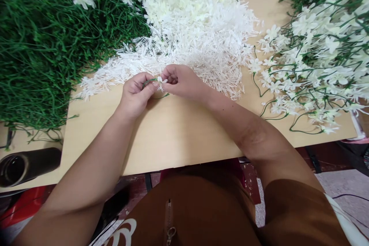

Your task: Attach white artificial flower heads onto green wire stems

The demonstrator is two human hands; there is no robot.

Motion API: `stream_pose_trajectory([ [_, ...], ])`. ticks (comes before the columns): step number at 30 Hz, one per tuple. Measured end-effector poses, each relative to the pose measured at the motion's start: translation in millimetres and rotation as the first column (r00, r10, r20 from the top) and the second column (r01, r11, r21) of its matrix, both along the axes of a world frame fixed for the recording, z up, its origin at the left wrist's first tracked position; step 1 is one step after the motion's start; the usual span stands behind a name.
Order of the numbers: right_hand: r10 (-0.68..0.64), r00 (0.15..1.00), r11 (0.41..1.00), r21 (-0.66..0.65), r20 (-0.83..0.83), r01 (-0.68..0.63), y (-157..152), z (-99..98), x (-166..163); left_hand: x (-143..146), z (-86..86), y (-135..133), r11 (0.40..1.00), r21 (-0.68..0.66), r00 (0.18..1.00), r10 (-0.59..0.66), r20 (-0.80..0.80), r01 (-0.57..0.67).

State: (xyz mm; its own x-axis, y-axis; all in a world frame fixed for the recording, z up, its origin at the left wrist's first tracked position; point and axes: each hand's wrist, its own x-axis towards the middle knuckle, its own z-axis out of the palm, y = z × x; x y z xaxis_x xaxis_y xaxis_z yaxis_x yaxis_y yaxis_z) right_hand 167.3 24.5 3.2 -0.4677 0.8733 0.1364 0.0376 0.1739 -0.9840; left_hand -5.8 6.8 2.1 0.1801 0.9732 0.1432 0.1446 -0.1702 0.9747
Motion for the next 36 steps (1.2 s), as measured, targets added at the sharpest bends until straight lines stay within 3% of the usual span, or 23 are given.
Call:
stream_pose_trajectory([
  [6, 0.024, 1.000, 0.997, 0.071, 0.011, -0.024, -1, -0.7, 0, 0, 1.1, -1, 1.000, -0.001, 1.000, 0.001, 0.014, -0.001],
  [17, 0.130, 0.990, 0.991, -0.004, -0.047, -0.131, 4, -2.7, 6, 0, 2.0, 0, 0.999, -0.040, 1.000, 0.013, 0.003, -0.013],
  [28, 0.107, 0.992, 0.990, -0.087, -0.060, -0.112, -1, 6.3, 5, 1, 6.8, -1, 0.994, -0.107, 0.998, 0.034, 0.053, -0.028],
  [36, 0.159, 0.982, 0.981, -0.093, -0.098, -0.168, 2, 5.4, 10, 0, 5.9, 0, 0.991, -0.129, 0.997, 0.029, 0.075, -0.019],
])
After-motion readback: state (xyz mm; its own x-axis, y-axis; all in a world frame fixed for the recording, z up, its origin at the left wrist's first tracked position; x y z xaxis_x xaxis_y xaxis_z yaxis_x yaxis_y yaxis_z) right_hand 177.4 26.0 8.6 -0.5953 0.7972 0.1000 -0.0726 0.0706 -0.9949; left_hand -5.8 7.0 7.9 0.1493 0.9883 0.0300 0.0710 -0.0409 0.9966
